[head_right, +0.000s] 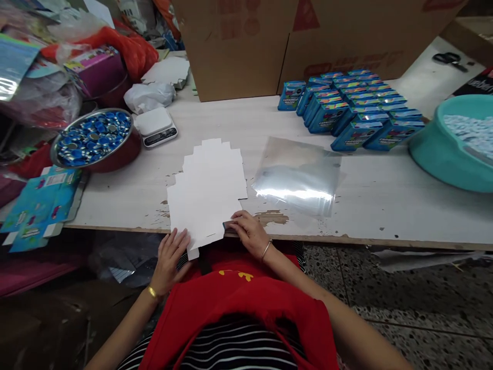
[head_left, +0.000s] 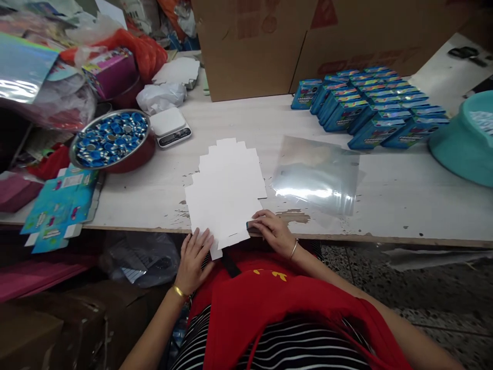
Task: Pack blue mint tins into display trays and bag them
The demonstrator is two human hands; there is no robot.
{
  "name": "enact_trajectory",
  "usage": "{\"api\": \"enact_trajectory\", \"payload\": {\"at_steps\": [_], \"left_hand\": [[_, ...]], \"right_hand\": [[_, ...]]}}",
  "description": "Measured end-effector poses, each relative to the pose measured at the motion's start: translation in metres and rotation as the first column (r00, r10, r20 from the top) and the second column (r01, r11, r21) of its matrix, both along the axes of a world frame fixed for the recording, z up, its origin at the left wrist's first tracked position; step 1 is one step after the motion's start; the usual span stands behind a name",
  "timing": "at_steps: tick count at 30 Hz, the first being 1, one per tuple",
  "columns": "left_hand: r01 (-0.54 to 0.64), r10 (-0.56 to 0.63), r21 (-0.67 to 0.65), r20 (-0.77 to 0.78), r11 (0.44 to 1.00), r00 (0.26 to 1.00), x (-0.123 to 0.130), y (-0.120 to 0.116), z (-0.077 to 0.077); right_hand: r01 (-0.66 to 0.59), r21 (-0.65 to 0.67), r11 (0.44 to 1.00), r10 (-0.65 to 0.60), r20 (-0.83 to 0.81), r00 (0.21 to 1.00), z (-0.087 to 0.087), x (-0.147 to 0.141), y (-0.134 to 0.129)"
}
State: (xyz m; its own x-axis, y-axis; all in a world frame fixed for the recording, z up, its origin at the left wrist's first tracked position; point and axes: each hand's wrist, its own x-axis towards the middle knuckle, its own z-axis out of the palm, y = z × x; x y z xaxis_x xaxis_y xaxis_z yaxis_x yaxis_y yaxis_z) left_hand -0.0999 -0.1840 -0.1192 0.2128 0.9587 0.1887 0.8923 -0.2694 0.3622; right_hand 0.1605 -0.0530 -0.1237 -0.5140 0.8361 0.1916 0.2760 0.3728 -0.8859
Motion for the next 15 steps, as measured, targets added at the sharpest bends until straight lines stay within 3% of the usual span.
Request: {"api": "enact_trajectory", "payload": {"at_steps": [5,10,15], "left_hand": [[-0.126,0.124,-0.002,0.189,0.992,0.974,-0.001,0.009,-0.013],[-0.215,0.235,-0.100,0.522,0.972,0.820,0.004,0.014,-0.003],[-0.332,0.321,-0.083,0.551,0.940,0.770,0.012,0.026,0.001]], "right_hand": [[0.007,0.033,0.999,-0.008,0.010,1.000,0.001,-0.002,-0.003],[0.036,0.059,0.998,-0.038,0.033,0.999,0.001,-0.006,-0.005],[0.046,0.101,0.994,-0.049,0.021,0.999,-0.001,-0.009,-0.007]]}}
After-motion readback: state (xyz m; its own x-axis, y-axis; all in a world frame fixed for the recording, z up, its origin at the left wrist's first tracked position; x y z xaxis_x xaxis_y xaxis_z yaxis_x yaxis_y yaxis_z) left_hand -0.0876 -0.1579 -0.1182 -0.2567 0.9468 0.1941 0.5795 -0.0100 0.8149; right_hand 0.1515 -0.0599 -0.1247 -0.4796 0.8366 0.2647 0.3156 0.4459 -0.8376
